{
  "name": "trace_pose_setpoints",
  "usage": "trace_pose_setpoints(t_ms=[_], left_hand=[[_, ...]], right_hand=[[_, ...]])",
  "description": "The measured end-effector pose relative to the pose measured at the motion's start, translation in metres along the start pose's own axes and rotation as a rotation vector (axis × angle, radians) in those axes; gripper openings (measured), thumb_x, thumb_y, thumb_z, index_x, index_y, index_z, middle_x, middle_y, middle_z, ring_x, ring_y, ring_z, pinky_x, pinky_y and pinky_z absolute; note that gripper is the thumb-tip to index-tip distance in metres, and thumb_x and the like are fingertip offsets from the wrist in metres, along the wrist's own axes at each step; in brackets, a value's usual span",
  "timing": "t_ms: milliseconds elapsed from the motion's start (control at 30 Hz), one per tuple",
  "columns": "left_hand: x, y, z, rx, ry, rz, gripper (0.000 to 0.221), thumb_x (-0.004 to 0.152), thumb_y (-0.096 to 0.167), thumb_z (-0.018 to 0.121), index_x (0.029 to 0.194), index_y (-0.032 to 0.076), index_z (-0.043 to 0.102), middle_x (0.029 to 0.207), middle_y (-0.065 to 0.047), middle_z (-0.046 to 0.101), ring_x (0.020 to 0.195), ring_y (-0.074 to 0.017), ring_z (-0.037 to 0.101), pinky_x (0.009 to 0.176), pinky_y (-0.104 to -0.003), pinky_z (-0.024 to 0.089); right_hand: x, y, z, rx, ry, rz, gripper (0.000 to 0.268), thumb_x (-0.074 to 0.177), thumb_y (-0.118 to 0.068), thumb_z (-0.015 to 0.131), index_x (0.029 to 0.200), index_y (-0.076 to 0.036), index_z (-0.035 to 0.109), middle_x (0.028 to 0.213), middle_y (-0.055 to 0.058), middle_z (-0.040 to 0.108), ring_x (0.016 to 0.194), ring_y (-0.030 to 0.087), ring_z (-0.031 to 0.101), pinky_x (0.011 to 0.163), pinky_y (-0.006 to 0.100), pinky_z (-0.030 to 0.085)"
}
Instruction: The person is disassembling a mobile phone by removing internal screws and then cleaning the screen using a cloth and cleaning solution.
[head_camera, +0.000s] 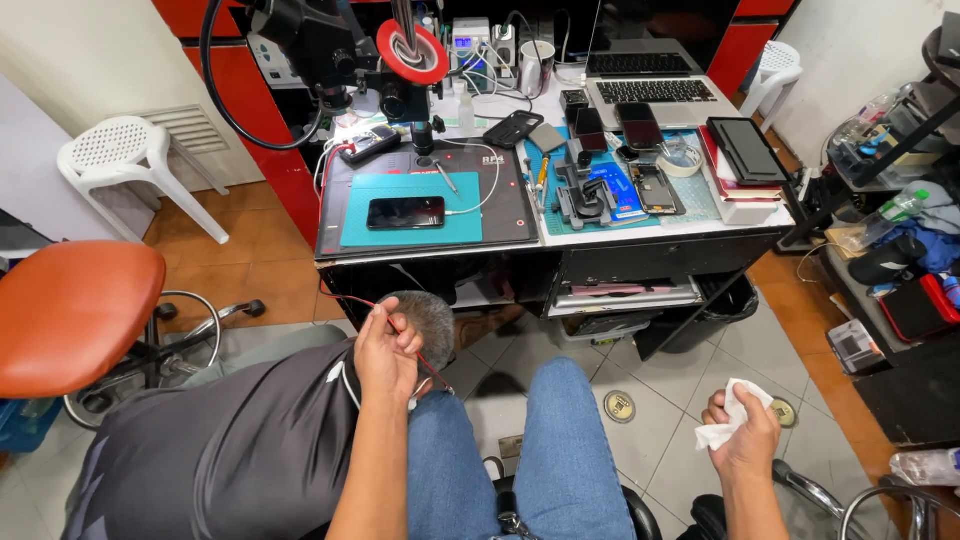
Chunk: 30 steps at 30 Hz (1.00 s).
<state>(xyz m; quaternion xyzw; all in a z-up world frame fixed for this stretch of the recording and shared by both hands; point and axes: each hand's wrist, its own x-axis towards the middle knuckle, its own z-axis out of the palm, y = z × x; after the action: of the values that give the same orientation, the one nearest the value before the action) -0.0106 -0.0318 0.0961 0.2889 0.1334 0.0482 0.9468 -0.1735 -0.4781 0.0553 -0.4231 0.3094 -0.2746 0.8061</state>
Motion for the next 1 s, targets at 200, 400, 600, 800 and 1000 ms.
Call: trace_pose_setpoints(t_ms=[200, 400, 600, 800, 1000], left_hand=[[-0.009, 0.001, 0.007, 0.018, 0.006, 0.002, 0.021, 0.103, 0.021, 0.059, 0.109, 0.001, 0.063, 0.073, -0.007, 0.051, 0.054, -0.0126, 0.042, 0.048, -0.025, 0.031], [-0.019, 0.003, 0.014, 0.041, 0.028, -0.024, 0.021, 0.103, 0.023, 0.060, 0.108, 0.002, 0.064, 0.074, -0.006, 0.051, 0.055, -0.0125, 0.043, 0.049, -0.025, 0.032], [-0.022, 0.001, 0.016, 0.033, 0.018, -0.035, 0.021, 0.102, 0.023, 0.061, 0.108, 0.002, 0.065, 0.076, -0.006, 0.052, 0.057, -0.0126, 0.044, 0.051, -0.024, 0.033], [-0.017, -0.011, 0.013, 0.055, 0.044, -0.028, 0.022, 0.103, 0.019, 0.058, 0.111, -0.001, 0.064, 0.079, -0.007, 0.053, 0.060, -0.0147, 0.044, 0.054, -0.026, 0.033], [-0.012, -0.018, 0.003, 0.152, 0.046, 0.013, 0.024, 0.106, 0.019, 0.054, 0.112, -0.001, 0.065, 0.079, -0.006, 0.052, 0.061, -0.0150, 0.044, 0.056, -0.028, 0.034]], right_hand=[[-0.007, -0.002, 0.003, -0.018, -0.018, -0.007, 0.014, 0.093, -0.013, 0.064, 0.091, -0.011, 0.050, 0.074, 0.009, 0.052, 0.054, 0.013, 0.039, 0.052, 0.027, 0.029], [-0.003, 0.006, 0.000, -0.044, -0.042, -0.015, 0.016, 0.092, -0.015, 0.066, 0.093, -0.012, 0.051, 0.074, 0.010, 0.052, 0.054, 0.014, 0.039, 0.051, 0.027, 0.029], [-0.005, 0.009, 0.001, -0.072, -0.082, -0.024, 0.015, 0.092, -0.015, 0.065, 0.095, -0.010, 0.051, 0.074, 0.010, 0.052, 0.054, 0.014, 0.040, 0.051, 0.026, 0.029], [-0.012, 0.027, 0.005, -0.207, -0.200, -0.054, 0.023, 0.089, -0.007, 0.069, 0.110, -0.004, 0.059, 0.076, 0.012, 0.059, 0.052, 0.013, 0.041, 0.048, 0.025, 0.031], [-0.024, 0.046, 0.017, -0.337, -0.290, -0.030, 0.023, 0.087, -0.008, 0.072, 0.107, -0.001, 0.063, 0.072, 0.012, 0.056, 0.053, 0.013, 0.038, 0.050, 0.025, 0.028]])
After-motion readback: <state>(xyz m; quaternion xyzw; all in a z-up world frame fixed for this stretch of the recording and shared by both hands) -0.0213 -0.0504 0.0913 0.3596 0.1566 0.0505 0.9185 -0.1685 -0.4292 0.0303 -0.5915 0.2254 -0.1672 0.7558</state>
